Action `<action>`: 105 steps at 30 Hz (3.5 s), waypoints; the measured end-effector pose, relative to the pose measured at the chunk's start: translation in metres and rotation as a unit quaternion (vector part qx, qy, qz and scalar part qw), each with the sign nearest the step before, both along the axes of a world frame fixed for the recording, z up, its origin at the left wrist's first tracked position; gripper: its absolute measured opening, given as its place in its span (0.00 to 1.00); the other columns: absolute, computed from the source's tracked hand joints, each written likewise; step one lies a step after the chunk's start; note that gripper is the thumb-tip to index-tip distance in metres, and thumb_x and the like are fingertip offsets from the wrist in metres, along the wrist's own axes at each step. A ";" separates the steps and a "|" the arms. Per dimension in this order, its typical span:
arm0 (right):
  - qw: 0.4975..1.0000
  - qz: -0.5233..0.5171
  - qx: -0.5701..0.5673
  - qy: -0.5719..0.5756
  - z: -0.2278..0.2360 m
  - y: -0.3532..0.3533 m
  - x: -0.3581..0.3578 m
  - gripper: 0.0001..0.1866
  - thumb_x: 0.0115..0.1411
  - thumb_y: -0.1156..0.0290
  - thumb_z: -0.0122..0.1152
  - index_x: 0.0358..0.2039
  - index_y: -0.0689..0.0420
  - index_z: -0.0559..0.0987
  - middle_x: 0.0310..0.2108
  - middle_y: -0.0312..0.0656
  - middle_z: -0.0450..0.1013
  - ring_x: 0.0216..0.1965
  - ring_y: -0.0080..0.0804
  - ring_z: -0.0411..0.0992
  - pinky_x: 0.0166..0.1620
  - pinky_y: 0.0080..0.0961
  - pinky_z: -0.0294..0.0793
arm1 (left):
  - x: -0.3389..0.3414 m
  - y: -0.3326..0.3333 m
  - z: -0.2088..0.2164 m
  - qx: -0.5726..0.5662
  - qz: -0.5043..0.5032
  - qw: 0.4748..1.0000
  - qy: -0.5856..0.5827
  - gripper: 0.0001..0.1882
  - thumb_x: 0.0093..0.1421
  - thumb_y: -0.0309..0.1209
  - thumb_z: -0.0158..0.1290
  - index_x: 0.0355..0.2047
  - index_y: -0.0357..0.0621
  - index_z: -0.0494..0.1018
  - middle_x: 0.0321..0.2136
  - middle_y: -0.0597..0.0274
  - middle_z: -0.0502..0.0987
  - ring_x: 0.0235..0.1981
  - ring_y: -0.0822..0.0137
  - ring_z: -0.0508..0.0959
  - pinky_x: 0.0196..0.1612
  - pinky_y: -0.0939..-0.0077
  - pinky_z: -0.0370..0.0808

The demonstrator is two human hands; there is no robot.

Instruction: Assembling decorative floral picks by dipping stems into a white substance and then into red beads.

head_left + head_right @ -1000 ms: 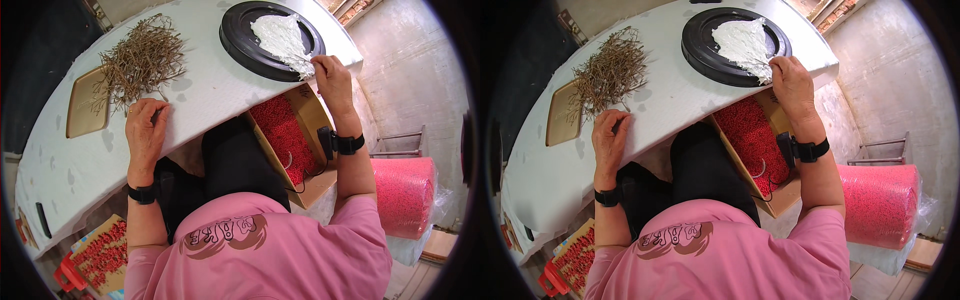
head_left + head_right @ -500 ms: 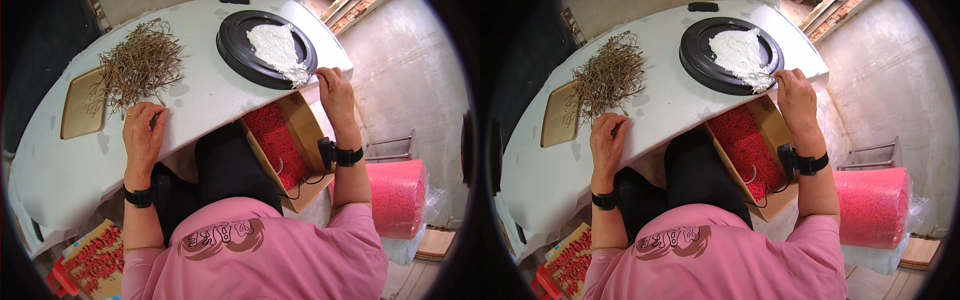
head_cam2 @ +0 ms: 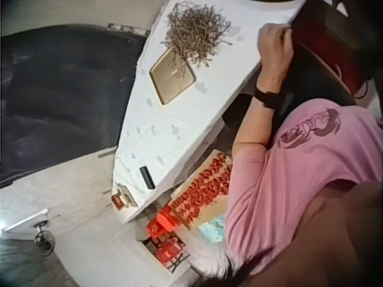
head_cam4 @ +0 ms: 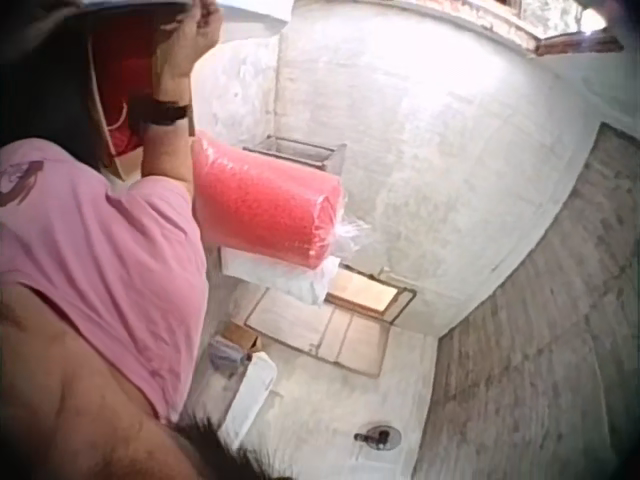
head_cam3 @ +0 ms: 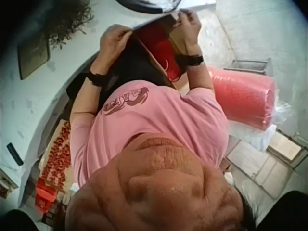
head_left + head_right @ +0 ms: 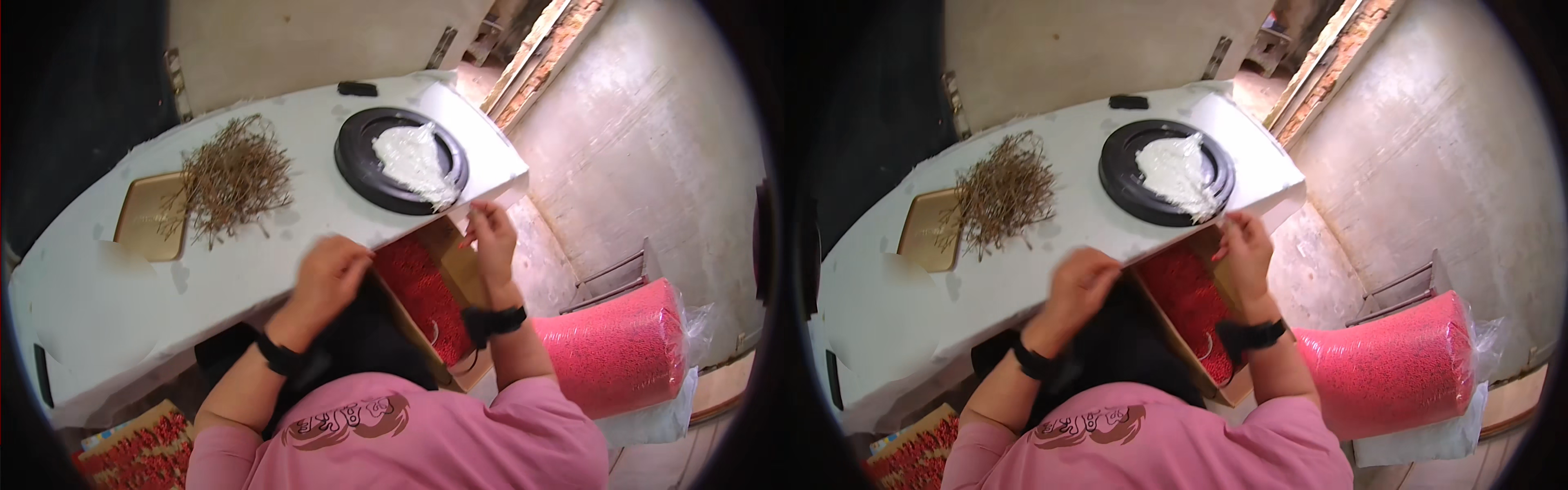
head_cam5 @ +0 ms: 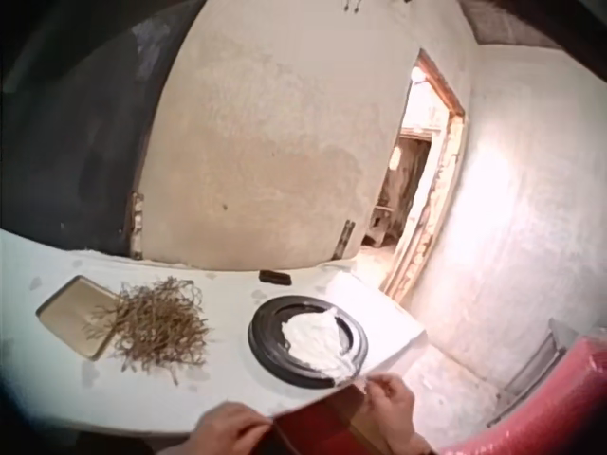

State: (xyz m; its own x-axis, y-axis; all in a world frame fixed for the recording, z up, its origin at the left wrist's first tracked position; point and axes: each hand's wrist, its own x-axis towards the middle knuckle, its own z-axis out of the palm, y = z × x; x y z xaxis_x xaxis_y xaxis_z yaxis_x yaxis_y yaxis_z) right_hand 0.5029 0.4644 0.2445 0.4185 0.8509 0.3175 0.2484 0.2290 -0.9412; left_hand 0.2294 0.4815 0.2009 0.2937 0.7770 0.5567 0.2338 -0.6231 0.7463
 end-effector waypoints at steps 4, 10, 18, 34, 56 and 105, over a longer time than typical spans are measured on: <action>0.997 -0.010 0.004 0.070 -0.029 -0.041 -0.010 0.06 0.64 0.76 0.54 0.41 0.63 0.74 0.27 0.36 0.70 0.20 0.19 0.67 0.22 0.17 0.71 | 0.089 -0.028 -0.024 -0.237 -0.167 0.955 -0.068 0.10 0.61 0.30 0.57 0.39 0.37 0.80 0.29 0.65 0.79 0.31 0.73 0.77 0.36 0.77 0.74; 0.989 -0.104 0.023 -0.100 -0.085 -0.073 0.011 0.07 0.62 0.82 0.56 0.40 0.60 0.72 0.26 0.34 0.69 0.22 0.16 0.69 0.24 0.14 0.70 | 0.169 -0.035 -0.067 -0.533 -0.250 0.774 -0.232 0.12 0.66 0.34 0.53 0.39 0.37 0.79 0.28 0.67 0.79 0.29 0.78 0.75 0.33 0.84 0.72; 0.993 -0.093 -0.064 0.034 -0.154 -0.070 0.037 0.07 0.61 0.83 0.54 0.39 0.58 0.72 0.28 0.34 0.71 0.22 0.15 0.69 0.23 0.13 0.68 | 0.207 -0.028 -0.107 -0.616 -0.190 0.718 -0.261 0.10 0.65 0.35 0.54 0.35 0.40 0.79 0.27 0.68 0.78 0.25 0.77 0.75 0.30 0.83 0.73; 0.958 0.013 -0.282 -0.053 -0.210 -0.048 0.071 0.08 0.58 0.74 0.57 0.38 0.61 0.76 0.29 0.48 0.75 0.28 0.36 0.76 0.34 0.30 0.76 | 0.163 0.005 -0.129 -0.605 -0.049 0.786 -0.114 0.09 0.61 0.34 0.55 0.32 0.40 0.77 0.26 0.64 0.79 0.24 0.73 0.76 0.27 0.79 0.74; 0.676 0.087 -0.731 0.023 -0.385 -0.073 0.108 0.23 0.56 0.70 0.58 0.53 0.59 0.75 0.52 0.50 0.73 0.52 0.42 0.73 0.53 0.36 0.74 | 0.119 0.023 -0.145 -0.187 -0.127 0.953 0.201 0.08 0.57 0.34 0.50 0.29 0.42 0.74 0.29 0.53 0.78 0.36 0.49 0.77 0.39 0.56 0.73; 0.989 -0.015 -0.130 -0.065 -0.158 -0.041 0.057 0.32 0.54 0.65 0.67 0.59 0.55 0.68 0.48 0.41 0.73 0.46 0.31 0.73 0.49 0.30 0.74 | 0.125 0.018 -0.154 -0.155 0.000 0.933 0.326 0.07 0.56 0.33 0.53 0.27 0.43 0.76 0.30 0.51 0.78 0.35 0.48 0.78 0.39 0.56 0.76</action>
State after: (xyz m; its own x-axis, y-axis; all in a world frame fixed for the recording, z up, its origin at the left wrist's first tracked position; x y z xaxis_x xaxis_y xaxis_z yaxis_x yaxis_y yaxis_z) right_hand 0.5596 0.4237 0.0868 0.4151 0.8987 0.1415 0.3738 -0.0267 -0.9271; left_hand 0.3547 0.4991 0.0471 0.4907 0.8713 0.0085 0.7015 -0.4009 0.5892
